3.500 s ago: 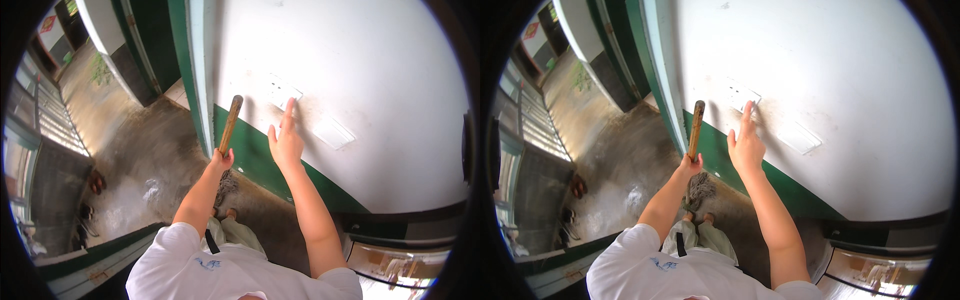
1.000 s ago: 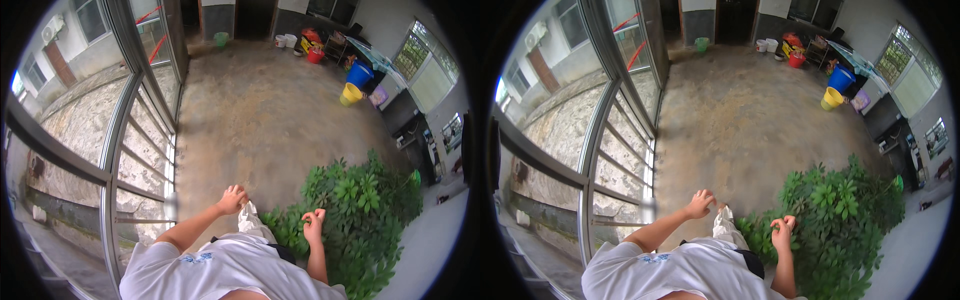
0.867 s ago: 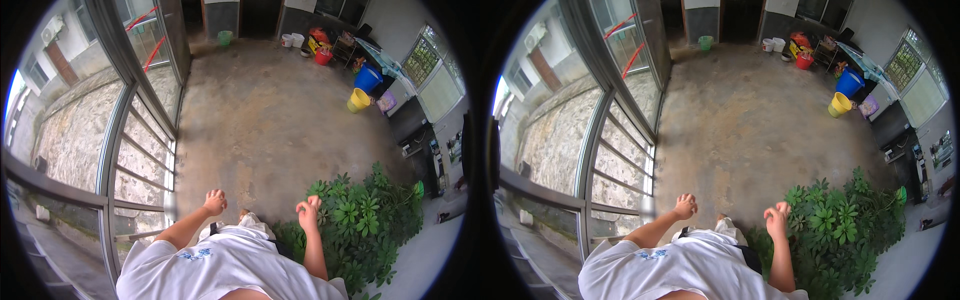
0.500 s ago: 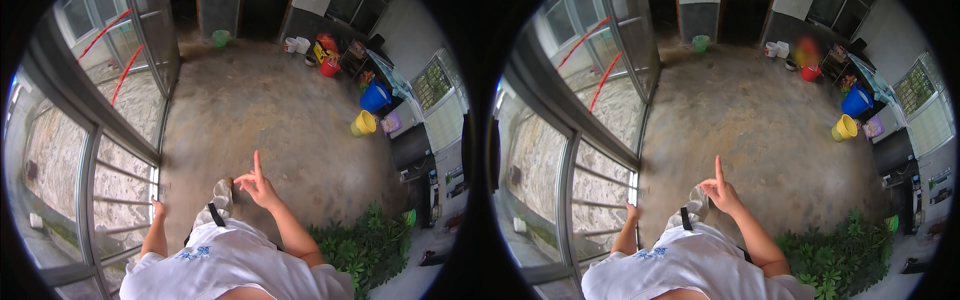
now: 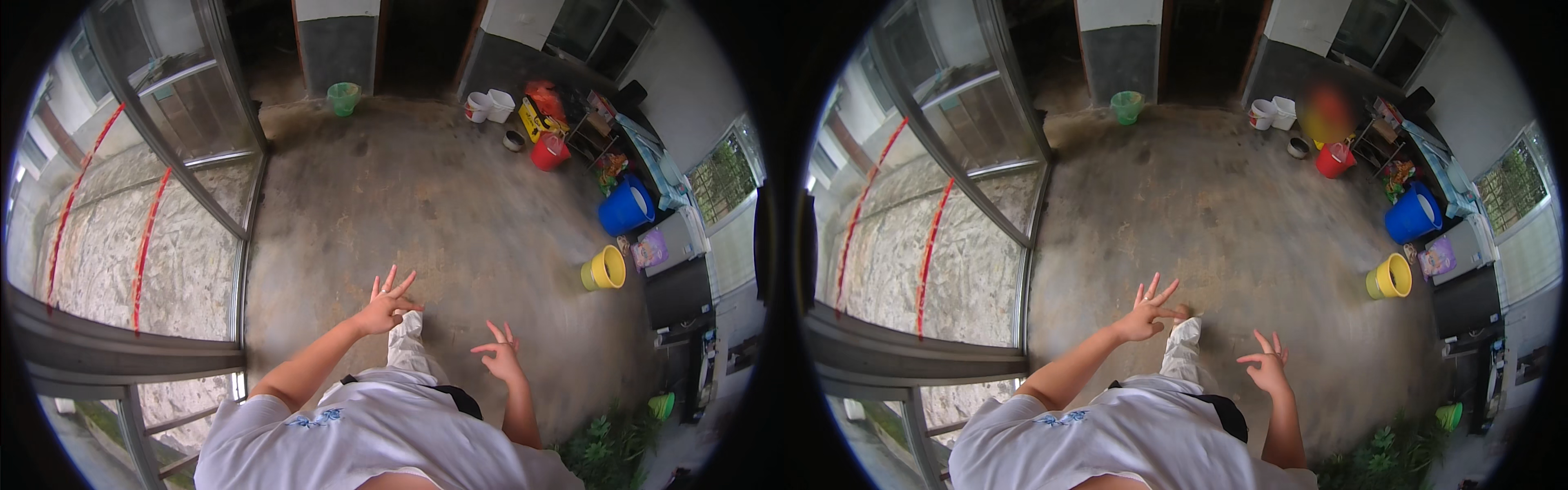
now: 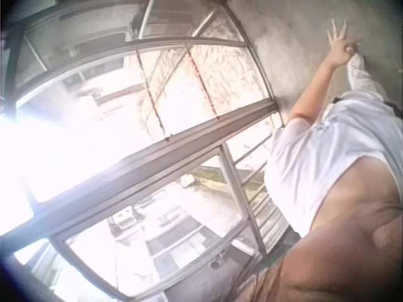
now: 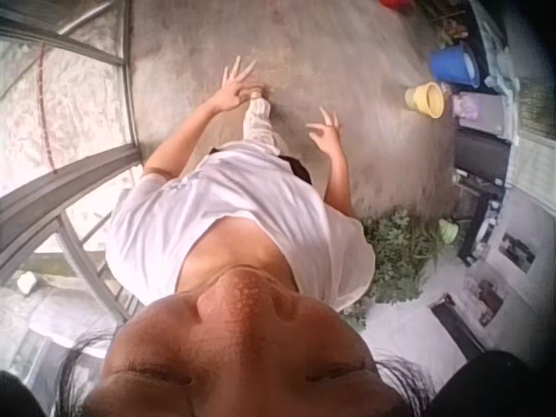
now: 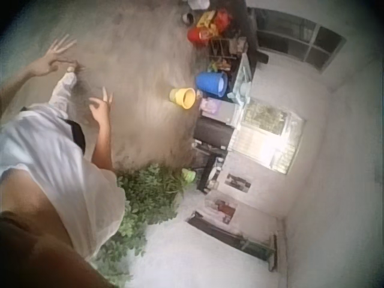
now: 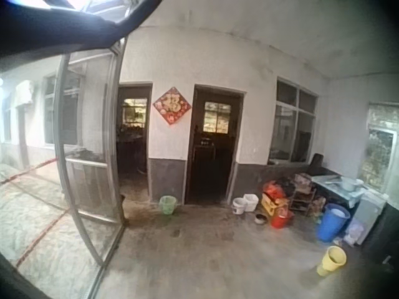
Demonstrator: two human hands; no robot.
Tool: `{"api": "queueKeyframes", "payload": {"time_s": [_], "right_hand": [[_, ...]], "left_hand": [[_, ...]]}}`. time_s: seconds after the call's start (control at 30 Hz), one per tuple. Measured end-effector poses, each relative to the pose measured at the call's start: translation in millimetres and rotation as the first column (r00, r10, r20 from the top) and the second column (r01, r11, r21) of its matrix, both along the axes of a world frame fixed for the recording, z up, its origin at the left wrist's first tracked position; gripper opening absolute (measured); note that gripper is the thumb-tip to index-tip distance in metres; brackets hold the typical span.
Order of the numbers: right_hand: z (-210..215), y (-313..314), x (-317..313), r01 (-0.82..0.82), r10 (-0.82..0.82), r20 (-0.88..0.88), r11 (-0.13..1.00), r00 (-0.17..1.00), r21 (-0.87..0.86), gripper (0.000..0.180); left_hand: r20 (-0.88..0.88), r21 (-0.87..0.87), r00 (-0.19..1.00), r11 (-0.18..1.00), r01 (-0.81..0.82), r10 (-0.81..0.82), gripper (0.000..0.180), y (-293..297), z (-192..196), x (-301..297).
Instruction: The person mops a tiled floor with a traditional string mop, then moves to a sink area to wash a cloth. They proceed to wipe the sink basin, the countertop, and a plastic container with the damp cloth.
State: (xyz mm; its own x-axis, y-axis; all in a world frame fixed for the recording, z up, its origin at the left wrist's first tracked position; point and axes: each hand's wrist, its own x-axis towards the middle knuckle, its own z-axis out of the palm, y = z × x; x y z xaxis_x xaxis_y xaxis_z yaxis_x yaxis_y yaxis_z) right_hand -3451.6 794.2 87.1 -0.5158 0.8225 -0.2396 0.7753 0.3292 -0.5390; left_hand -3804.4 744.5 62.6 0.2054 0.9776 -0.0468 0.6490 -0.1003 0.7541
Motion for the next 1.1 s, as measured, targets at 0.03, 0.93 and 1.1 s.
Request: {"api": "queueKeyframes", "payload": {"time_s": [0.03, 0.93, 1.1], "right_hand": [[-8, 37, -12, 0.002, -0.003, -0.011, 1.0, 1.0, -0.014, 0.03], [-22, 964, -406, 0.258, -0.34, -0.34, 0.929, 0.877, -0.264, 0.074], [-68, 1145, -418, 0.381, -0.34, -0.395, 0.924, 0.853, 0.027, 0.063]], "left_hand": [[-0.004, -0.04, 0.999, 0.998, 0.052, -0.052, 0.039, 36, -9, -9], [0.518, -0.215, 0.673, 0.842, -0.494, 0.527, 0.062, 960, -110, -431], [0.257, 0.018, 0.941, 0.972, -0.233, 0.221, 0.063, 1160, -53, -441]]}}
